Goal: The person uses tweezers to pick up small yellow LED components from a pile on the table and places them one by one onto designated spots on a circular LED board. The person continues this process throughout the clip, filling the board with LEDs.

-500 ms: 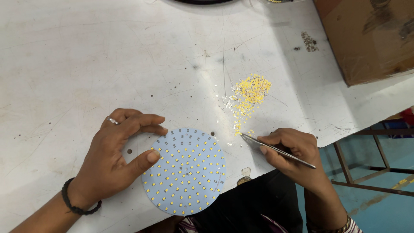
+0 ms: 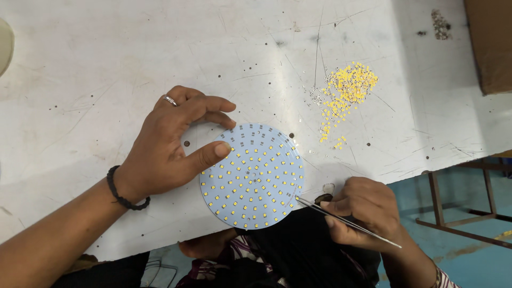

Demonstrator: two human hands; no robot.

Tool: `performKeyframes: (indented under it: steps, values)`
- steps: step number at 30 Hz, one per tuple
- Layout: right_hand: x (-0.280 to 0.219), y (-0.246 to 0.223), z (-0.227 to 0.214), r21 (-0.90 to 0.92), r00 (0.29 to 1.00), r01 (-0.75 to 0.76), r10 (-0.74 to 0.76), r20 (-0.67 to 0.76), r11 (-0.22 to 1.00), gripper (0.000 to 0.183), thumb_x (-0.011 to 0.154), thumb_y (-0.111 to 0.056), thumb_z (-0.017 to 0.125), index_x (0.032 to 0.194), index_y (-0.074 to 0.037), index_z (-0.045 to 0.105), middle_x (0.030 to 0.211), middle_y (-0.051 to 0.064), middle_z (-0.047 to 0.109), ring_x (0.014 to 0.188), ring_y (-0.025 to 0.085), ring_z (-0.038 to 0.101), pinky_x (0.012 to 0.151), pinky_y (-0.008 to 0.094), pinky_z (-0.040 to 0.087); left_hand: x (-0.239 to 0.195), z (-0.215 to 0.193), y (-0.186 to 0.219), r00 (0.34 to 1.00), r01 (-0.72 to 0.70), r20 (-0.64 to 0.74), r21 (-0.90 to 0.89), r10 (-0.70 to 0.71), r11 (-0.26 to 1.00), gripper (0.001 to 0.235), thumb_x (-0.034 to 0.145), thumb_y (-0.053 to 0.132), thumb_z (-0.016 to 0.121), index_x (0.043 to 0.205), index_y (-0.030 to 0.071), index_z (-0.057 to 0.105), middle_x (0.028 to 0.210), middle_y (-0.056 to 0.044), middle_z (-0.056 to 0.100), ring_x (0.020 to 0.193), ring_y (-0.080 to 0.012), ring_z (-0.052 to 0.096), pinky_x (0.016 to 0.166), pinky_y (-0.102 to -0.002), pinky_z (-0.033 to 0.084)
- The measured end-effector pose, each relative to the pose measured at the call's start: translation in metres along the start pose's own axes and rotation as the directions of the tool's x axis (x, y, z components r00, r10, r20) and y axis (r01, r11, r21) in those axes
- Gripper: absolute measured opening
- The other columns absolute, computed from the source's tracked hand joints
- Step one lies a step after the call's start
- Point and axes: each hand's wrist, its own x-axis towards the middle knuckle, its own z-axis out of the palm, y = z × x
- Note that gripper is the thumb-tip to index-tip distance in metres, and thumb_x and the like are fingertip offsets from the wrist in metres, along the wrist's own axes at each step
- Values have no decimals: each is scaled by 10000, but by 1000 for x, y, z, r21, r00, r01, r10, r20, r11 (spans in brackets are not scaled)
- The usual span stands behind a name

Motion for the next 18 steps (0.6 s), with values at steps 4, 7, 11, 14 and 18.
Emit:
performKeyframes:
  steps: [4,7,11,14,18]
  values:
    - [-3,1,2,0,1000,-15,15,-18,1000,146,772,-144,770,753,-60,653,618,41,640,525,138,607,477,291,413,0,2,-1,1000,-1,-1,10,1,1000,589,933,553,645,1325,113,651,1049,14,804,1212,-215,544,1122,-416,342]
    - [-3,2,3,-3,1000,-9,9,-5,1000,144,773,-145,776,750,-68,656,616,33,646,515,131,604,467,290,408,1,2,-2,1000,7,1,12,-7,1000,580,930,543,649,1321,116,654,1055,15,807,1200,-220,543,1106,-412,354]
    - [-2,2,-3,12,999,33,-34,18,999,125,803,-124,756,810,-36,667,654,50,624,558,163,604,506,311,429,2,0,3,1000,14,-7,15,-14,1000,548,906,492,683,1299,111,659,1061,7,800,1155,-217,567,1089,-407,381]
    - [-1,5,-11,44,997,39,-36,-75,998,125,800,-123,744,804,-41,650,689,52,649,568,149,584,516,283,429,6,-1,6,1000,23,-18,15,-23,1000,542,876,446,698,1290,99,654,1063,-3,793,1146,-225,578,1072,-401,391]
    - [-7,13,-27,-131,867,-431,370,-333,893,85,835,-40,722,857,26,673,696,67,627,558,126,557,531,258,419,5,0,7,999,42,-13,-25,-42,999,536,859,427,701,1279,97,659,1072,-12,797,1127,-216,585,1080,-399,383]
